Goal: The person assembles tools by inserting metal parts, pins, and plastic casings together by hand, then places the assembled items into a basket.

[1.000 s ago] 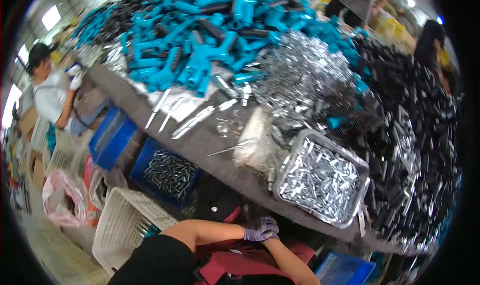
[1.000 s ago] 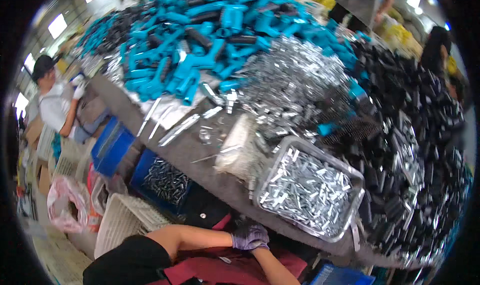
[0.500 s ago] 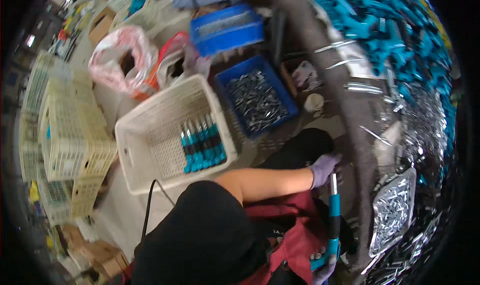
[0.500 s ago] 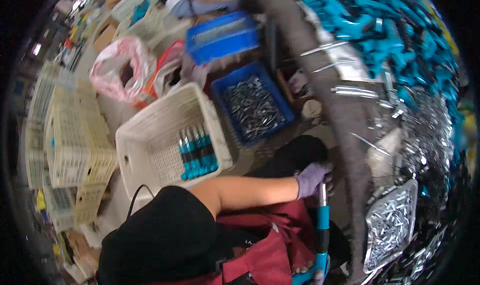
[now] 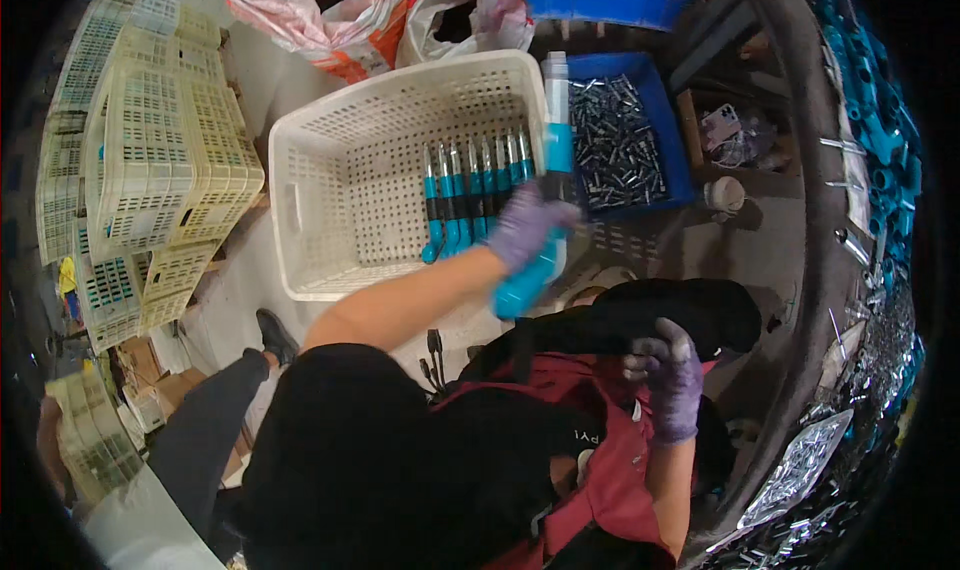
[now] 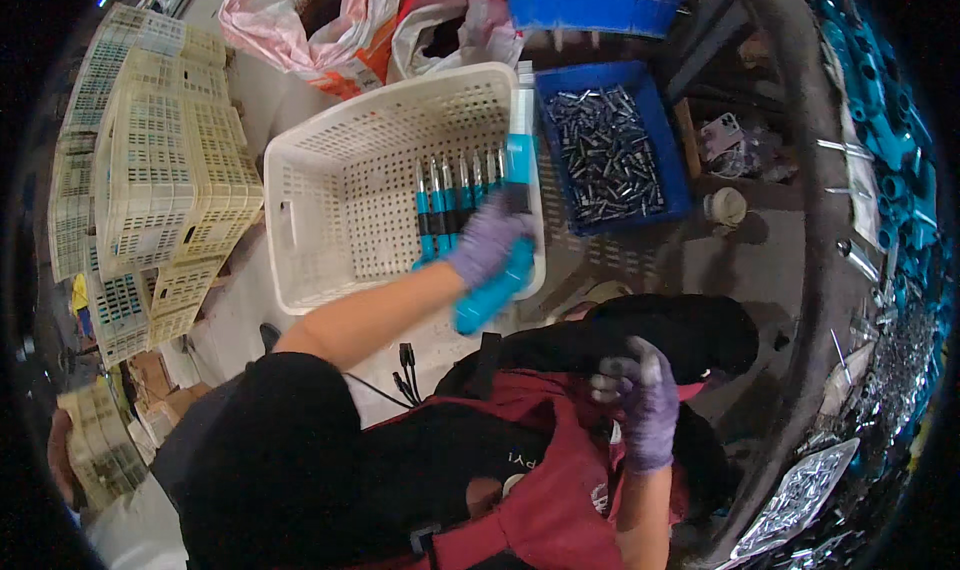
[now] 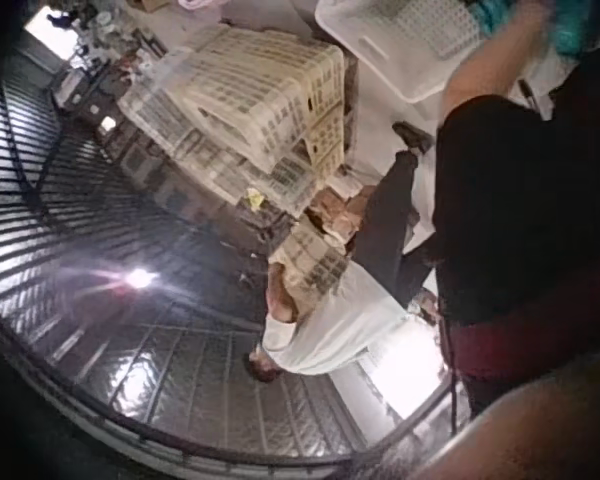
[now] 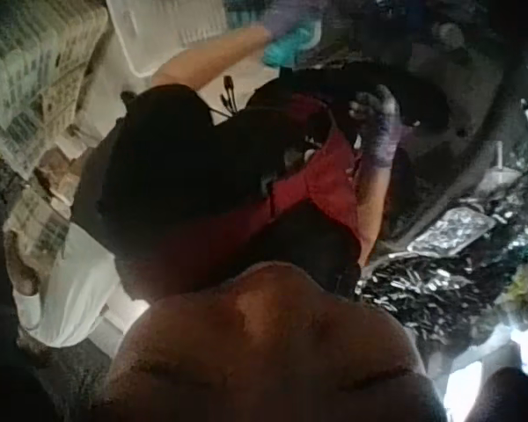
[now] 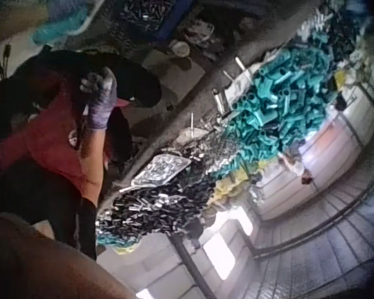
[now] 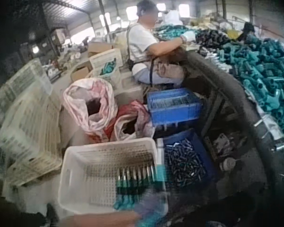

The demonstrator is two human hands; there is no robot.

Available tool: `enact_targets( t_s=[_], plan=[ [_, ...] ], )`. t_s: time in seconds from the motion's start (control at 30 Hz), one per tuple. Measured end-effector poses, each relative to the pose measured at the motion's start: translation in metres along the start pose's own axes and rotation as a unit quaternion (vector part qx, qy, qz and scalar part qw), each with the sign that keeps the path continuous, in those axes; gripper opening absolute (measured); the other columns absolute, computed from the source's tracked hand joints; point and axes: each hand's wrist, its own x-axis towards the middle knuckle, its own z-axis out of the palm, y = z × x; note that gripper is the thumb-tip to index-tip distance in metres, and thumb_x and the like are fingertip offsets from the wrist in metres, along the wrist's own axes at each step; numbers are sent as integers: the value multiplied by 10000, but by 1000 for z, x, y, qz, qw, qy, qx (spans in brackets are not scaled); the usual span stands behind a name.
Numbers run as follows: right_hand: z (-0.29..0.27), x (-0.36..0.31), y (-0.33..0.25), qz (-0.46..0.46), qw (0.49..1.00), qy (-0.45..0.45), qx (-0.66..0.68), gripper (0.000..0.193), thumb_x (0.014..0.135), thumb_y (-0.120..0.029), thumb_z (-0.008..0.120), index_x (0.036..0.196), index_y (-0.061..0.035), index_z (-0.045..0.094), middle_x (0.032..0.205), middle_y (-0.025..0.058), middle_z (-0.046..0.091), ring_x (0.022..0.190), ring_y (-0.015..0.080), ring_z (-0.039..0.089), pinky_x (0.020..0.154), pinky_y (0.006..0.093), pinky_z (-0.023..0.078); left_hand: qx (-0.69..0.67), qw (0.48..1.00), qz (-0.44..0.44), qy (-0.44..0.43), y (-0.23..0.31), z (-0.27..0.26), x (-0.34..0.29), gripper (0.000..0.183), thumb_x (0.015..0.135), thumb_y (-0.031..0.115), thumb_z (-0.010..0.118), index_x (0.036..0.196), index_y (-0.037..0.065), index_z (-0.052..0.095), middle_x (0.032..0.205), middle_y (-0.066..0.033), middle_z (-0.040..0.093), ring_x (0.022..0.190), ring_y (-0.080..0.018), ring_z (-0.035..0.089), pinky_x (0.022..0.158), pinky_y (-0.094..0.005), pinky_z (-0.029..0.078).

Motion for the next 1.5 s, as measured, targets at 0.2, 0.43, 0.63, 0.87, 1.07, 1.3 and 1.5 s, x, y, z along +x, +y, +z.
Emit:
enact_targets(
  t_s=[0.2, 0.43, 0.63, 0.87, 1.07, 1.3, 1.5],
  plan=[
    [-47, 10, 9, -30, 996, 55, 61, 385, 879, -296, 498, 1149, -27, 443, 798, 81, 561, 635, 163, 549, 535, 269, 461, 145, 920, -135, 338, -62, -267, 4, 344, 725, 134, 645, 1005, 30, 474, 773, -114, 579, 486, -195, 539, 399, -312, 453],
    [-14, 11, 8, -76, 995, 27, -63, 365, 881, -297, 503, 1119, -22, 483, 818, 67, 570, 678, 156, 551, 577, 273, 469, 312, 859, -253, 317, -109, -337, 21, 369, 750, 175, 641, 1045, 23, 479, 813, -102, 600, 690, -244, 605, 580, -385, 517],
    [9, 11, -1, -93, 993, 2, -67, 346, 875, -284, 513, 1100, -22, 501, 826, 65, 569, 695, 149, 544, 599, 270, 462, 626, 702, -338, 36, -230, -349, 24, 471, 762, 184, 520, 1216, 86, 440, 1154, -172, 532, 1049, -305, 538, 873, -399, 445],
    [26, 14, 5, -72, 991, 33, -111, 330, 863, -247, 538, 1100, -21, 499, 850, 64, 565, 701, 144, 536, 621, 268, 450, 762, 578, -282, -75, -250, -338, 33, 392, 799, 156, 490, 1187, 107, 519, 1165, -159, 540, 1085, -291, 524, 900, -359, 431],
    [45, 11, 4, -40, 996, -10, -81, 347, 832, -255, 580, 1076, -19, 508, 824, 73, 600, 688, 137, 572, 645, 262, 474, 804, 421, -236, -347, -241, -388, 19, 298, 761, 157, 577, 1027, 25, 601, 1055, -141, 606, 969, -266, 593, 811, -354, 481],
    [46, 5, 9, -32, 992, -4, -126, 294, 864, -227, 533, 1083, -36, 492, 812, 52, 567, 680, 139, 554, 565, 237, 439, 617, 691, -374, 49, -179, -306, 10, 457, 717, 382, 600, 1060, 81, 593, 1113, -152, 571, 1014, -299, 558, 834, -375, 462],
    [42, 6, 2, -72, 991, 8, -114, 279, 848, -206, 545, 1061, -25, 532, 834, 48, 585, 730, 110, 556, 651, 237, 464, 660, 661, -355, -49, -201, -347, 19, 508, 707, 410, 610, 1090, 79, 571, 1086, -147, 588, 965, -301, 580, 810, -416, 462]
  ],
)
